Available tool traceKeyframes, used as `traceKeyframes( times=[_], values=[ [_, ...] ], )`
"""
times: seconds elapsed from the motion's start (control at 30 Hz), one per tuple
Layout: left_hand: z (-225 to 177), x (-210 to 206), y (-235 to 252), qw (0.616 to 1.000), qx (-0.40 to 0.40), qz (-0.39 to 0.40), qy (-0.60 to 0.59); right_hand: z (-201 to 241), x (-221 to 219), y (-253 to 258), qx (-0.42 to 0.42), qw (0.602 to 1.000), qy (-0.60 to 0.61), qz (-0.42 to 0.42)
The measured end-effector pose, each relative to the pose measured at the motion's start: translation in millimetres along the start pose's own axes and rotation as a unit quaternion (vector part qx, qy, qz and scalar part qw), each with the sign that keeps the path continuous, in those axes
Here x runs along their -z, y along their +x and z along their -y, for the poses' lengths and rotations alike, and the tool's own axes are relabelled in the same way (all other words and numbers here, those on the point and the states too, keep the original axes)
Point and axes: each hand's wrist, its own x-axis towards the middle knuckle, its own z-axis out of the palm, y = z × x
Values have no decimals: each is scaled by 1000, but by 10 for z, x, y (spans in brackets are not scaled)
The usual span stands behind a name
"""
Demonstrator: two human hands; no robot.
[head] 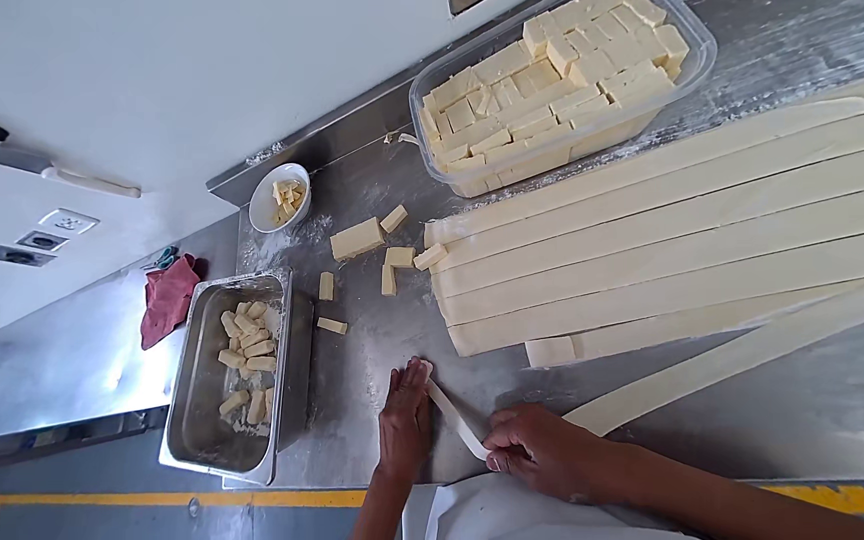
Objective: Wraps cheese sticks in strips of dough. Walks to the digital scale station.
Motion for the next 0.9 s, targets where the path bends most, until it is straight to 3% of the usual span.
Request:
traceKeyframes(
  times=[0.1,0.27,0.37,0.53,0.7,0.83,0.9],
  values=[
    [30,-54,10,998,58,-17,-22,38,1,44,3,1000,0,30],
    [34,-109,129,998,38,-42,-8,20,28,41,23,999,-12,46],
    [15,-80,65,1000,-13,-2,-11,-4,41,24,17,999,-6,33],
    [66,-61,7,997,53,-1,-56,-37,2,20,2,1000,10,-2],
    [93,-55,60,998,51,-43,-18,-59,5,-28,-28,999,10,-11],
    [-14,-47,-61,1000,-15,6,-6,-69,1,-24,-37,999,13,-9],
    [2,-28,-76,999,17,3,-27,-69,-24,1,-35,999,21,-2]
  ],
)
